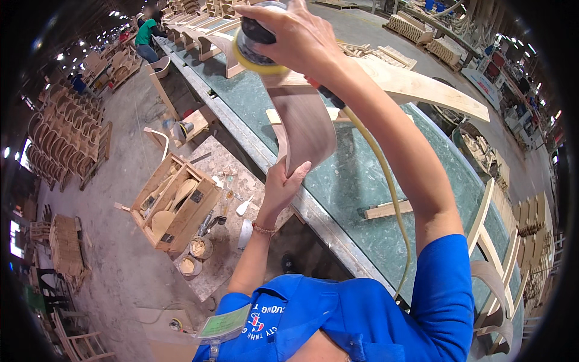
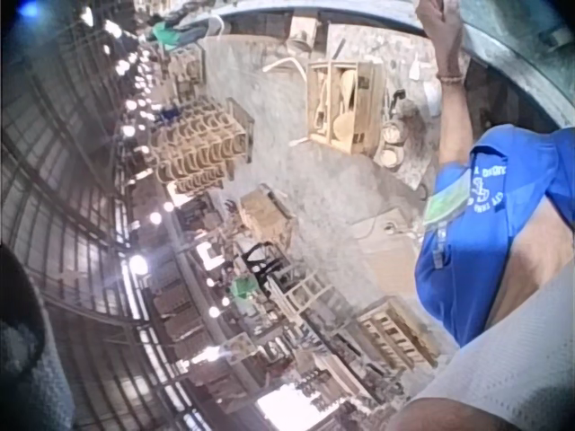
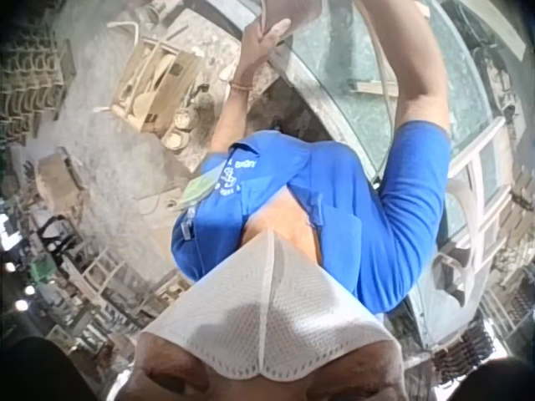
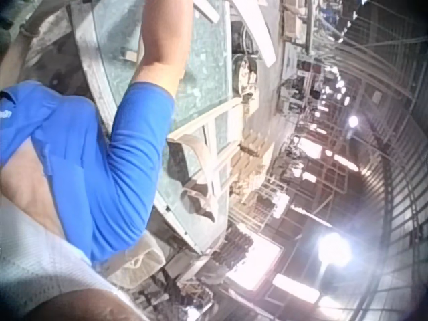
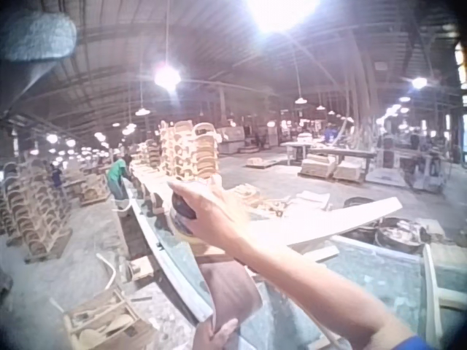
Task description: The person sands curved wooden chair parts using a handheld orbital sander. They repeatedly pick up pieces from a workbench, sand both sides, flip the parts, and place them back on the bench.
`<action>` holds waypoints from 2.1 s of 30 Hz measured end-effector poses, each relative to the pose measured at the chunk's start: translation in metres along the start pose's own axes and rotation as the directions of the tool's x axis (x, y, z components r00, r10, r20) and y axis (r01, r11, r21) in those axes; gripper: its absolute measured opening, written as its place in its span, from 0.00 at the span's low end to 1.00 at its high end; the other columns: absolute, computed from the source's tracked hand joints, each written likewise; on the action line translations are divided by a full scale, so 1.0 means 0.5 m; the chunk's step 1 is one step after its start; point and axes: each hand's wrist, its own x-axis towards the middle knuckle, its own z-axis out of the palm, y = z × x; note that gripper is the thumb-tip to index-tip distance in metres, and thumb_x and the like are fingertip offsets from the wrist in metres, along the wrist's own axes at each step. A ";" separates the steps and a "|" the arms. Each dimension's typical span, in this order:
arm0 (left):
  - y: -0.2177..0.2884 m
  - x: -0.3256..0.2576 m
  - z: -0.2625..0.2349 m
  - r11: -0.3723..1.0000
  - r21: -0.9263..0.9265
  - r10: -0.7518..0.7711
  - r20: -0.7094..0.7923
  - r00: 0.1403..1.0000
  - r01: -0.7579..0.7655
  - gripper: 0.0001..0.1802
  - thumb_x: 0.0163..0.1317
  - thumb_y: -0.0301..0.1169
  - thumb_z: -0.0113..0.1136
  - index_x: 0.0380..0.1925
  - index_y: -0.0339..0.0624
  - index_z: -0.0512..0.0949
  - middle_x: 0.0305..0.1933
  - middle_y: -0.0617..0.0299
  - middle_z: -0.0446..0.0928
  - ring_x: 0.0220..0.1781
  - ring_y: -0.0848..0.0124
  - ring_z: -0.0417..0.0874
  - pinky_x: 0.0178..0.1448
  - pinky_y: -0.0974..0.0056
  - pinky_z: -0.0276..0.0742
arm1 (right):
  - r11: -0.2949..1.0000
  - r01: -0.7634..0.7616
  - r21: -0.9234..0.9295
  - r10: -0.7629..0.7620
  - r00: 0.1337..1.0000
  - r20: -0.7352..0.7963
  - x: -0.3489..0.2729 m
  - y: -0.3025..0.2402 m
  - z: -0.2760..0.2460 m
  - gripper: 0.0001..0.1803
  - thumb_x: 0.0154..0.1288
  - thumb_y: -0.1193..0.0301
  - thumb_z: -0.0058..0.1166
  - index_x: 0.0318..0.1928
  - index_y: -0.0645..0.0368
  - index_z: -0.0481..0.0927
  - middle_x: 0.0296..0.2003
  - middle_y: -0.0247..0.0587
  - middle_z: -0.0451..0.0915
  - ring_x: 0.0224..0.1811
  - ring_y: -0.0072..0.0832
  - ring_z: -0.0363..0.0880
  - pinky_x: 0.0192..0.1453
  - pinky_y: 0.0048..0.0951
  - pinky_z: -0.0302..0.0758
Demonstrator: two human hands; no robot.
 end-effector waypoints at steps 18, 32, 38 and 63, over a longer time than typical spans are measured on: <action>0.004 -0.026 -0.007 0.999 -0.009 -0.039 0.065 0.997 0.040 0.16 0.66 0.35 0.62 0.40 0.30 0.78 0.28 0.72 0.74 0.30 0.85 0.67 0.33 0.73 0.67 | 0.973 -0.121 -0.195 0.162 0.964 0.211 -0.177 -0.017 -0.119 0.34 0.58 0.65 0.64 0.64 0.23 0.71 0.45 0.57 0.71 0.37 0.50 0.84 0.42 0.42 0.82; -0.010 -0.034 0.006 0.998 0.038 0.051 0.035 0.998 -0.053 0.18 0.66 0.38 0.63 0.45 0.32 0.79 0.26 0.59 0.80 0.27 0.76 0.75 0.36 0.67 0.74 | 0.934 -0.221 -0.282 0.255 0.963 0.091 -0.240 0.055 -0.192 0.38 0.55 0.65 0.68 0.66 0.23 0.69 0.41 0.49 0.74 0.40 0.42 0.82 0.43 0.39 0.82; -0.033 -0.040 0.000 0.995 0.036 0.089 0.031 0.996 -0.090 0.16 0.66 0.37 0.62 0.41 0.32 0.79 0.20 0.63 0.75 0.23 0.76 0.71 0.31 0.67 0.71 | 0.991 -0.043 -0.128 0.063 0.985 0.158 -0.139 -0.057 -0.077 0.37 0.53 0.65 0.67 0.64 0.24 0.72 0.44 0.50 0.74 0.41 0.45 0.81 0.45 0.40 0.81; -0.014 -0.066 0.019 0.997 0.059 0.049 0.079 0.996 -0.054 0.12 0.64 0.32 0.63 0.38 0.32 0.79 0.22 0.58 0.77 0.22 0.76 0.71 0.29 0.66 0.71 | 0.975 -0.147 -0.169 0.167 0.980 0.107 -0.237 0.011 -0.185 0.39 0.52 0.67 0.69 0.65 0.23 0.71 0.44 0.48 0.74 0.43 0.42 0.81 0.46 0.39 0.81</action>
